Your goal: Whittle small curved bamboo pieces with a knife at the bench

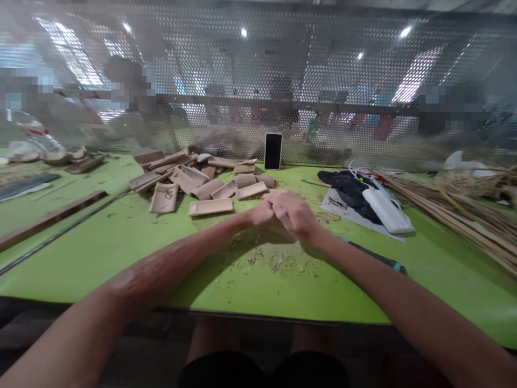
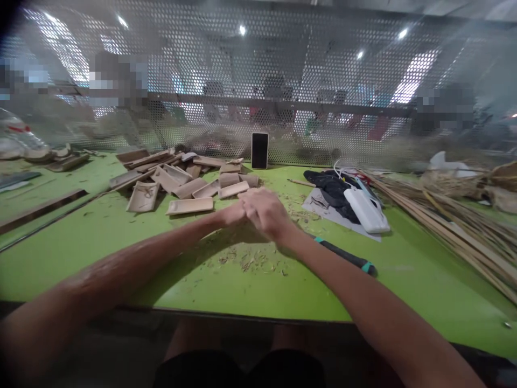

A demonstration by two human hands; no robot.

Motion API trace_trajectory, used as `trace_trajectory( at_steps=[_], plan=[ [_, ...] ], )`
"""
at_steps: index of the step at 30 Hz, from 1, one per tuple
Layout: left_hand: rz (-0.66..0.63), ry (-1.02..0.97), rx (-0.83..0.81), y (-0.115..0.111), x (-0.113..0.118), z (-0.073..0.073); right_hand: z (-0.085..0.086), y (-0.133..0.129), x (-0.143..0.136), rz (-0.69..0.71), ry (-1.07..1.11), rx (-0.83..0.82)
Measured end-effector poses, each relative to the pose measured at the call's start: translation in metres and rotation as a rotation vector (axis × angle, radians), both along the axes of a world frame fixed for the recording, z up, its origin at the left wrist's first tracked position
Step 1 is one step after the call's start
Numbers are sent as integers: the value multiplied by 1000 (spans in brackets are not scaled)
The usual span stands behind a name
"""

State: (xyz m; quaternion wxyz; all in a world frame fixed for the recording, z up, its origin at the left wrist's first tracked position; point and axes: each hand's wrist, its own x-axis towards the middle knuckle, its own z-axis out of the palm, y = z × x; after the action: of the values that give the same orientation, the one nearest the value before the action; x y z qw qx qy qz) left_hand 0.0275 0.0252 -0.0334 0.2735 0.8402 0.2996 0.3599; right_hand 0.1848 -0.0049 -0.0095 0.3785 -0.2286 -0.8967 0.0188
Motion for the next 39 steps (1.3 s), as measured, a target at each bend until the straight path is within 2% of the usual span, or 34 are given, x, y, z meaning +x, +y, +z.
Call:
trace_trajectory(
  at_steps=[4,6,9,12,17,20,22,26,31,35,39],
  plan=[
    [66,20,-101,-2,-1,2,0,7,2,14,28,-28],
    [67,26,-128,-4,-1,4,-1,8,3,55,1,-28],
    [35,24,-156,-8,1,8,-2,7,3,24,70,-58],
    [-20,-11,-163,-11,3,10,-3,4,1,27,51,-32],
    [-1,-25,-187,-11,-1,10,-5,1,-1,13,61,-23],
    [9,-68,-169,-10,-3,8,-5,2,-1,69,-2,42],
    [32,-90,-147,-10,-3,8,-3,3,-1,35,42,41],
    [-14,-43,-127,-13,-1,10,-2,2,-1,47,69,-38],
    [41,-38,-135,-14,-1,11,0,-2,-3,40,107,-83],
    [19,-47,-181,-14,-3,11,1,-1,-1,91,33,-78],
    [25,-45,-206,-15,-4,11,-1,0,0,22,78,-105]
  ],
)
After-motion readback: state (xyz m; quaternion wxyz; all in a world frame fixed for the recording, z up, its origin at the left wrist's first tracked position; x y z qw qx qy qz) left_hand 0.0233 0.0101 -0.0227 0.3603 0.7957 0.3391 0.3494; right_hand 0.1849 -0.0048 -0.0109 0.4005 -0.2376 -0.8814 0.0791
